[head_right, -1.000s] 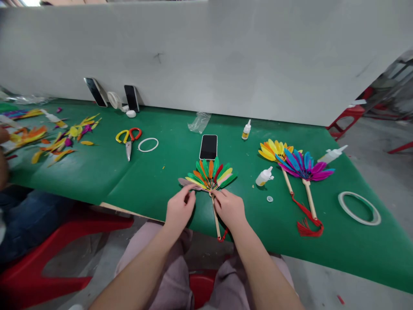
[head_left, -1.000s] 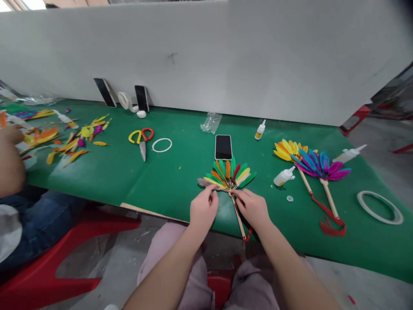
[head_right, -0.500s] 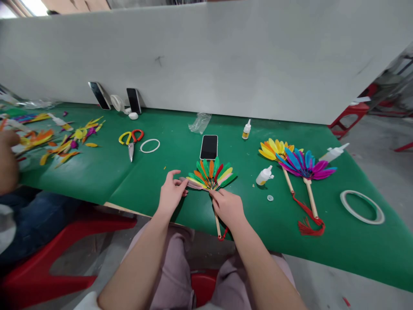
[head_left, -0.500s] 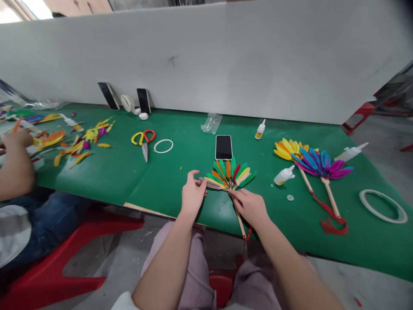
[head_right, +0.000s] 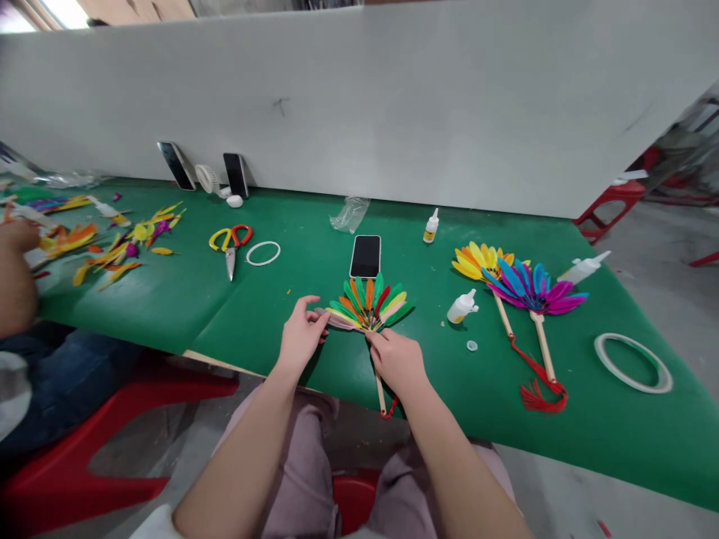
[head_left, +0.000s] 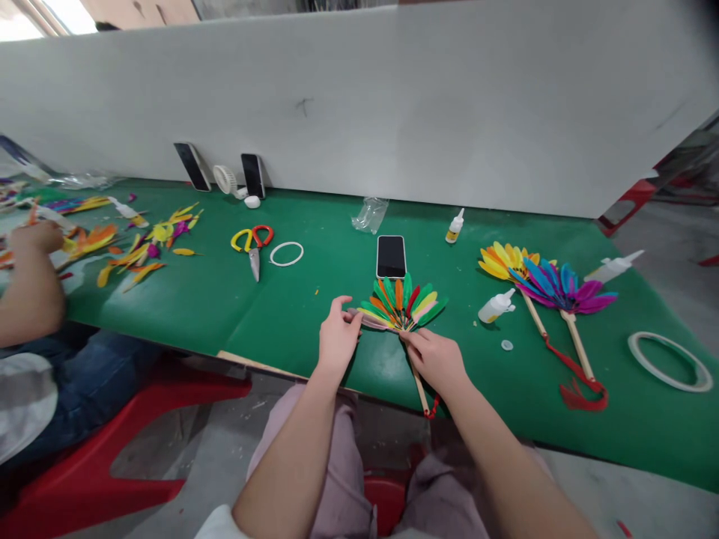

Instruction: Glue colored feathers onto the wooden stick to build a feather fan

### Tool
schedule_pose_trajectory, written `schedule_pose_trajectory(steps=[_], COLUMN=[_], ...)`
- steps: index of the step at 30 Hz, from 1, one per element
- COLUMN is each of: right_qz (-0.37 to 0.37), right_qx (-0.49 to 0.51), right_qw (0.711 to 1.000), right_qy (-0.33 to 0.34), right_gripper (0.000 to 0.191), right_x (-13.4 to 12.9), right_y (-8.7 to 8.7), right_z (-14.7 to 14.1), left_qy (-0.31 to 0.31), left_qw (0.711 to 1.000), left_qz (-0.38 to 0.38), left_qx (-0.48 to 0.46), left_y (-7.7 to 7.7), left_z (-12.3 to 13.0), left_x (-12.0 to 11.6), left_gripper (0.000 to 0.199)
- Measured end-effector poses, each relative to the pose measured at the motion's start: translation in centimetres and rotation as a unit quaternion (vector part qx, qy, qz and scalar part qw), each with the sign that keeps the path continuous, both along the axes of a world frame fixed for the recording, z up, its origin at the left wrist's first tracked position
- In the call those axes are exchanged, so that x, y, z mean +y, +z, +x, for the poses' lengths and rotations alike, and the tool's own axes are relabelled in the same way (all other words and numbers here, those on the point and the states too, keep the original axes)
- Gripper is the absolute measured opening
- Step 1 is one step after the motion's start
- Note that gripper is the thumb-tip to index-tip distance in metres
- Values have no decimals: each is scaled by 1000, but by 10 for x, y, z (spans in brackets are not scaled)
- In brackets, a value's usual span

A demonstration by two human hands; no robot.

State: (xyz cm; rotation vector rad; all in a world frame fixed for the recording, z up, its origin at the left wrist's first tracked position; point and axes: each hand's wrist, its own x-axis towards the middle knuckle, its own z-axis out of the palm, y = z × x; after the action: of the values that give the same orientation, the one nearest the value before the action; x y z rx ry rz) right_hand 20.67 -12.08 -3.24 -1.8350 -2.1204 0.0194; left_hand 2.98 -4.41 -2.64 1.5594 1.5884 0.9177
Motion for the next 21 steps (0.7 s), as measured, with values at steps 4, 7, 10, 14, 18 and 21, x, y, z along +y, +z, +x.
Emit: schedule_pose_trajectory(steps=[4,7,10,14,18,21], right_qz=[6,10,19,43,53,53], right_qx=[-4,4,17,23,12,6], right_qw=[1000,1000,1000,999,998,999], right_qy=[3,6,11,13,3,4], right_gripper=[26,25,26,26,26,26], right_x=[0,0,0,-1,-1,0], right_y=[0,0,0,-2,-3,-3], right_z=[0,1,1,1,1,1], left_qy=[0,1,4,3,2,0], left_qw=[1000,1000,1000,1000,1000,1000], left_qz=[-1,-7,-10,-10,-8,8], left_qx=[1,-4,-8,-12,-12,-4], left_y=[0,1,1,0,0,-1], left_z=[0,1,1,0,-1,-1], left_x=[0,0,0,0,0,0], left_gripper=[34,35,35,36,36,34])
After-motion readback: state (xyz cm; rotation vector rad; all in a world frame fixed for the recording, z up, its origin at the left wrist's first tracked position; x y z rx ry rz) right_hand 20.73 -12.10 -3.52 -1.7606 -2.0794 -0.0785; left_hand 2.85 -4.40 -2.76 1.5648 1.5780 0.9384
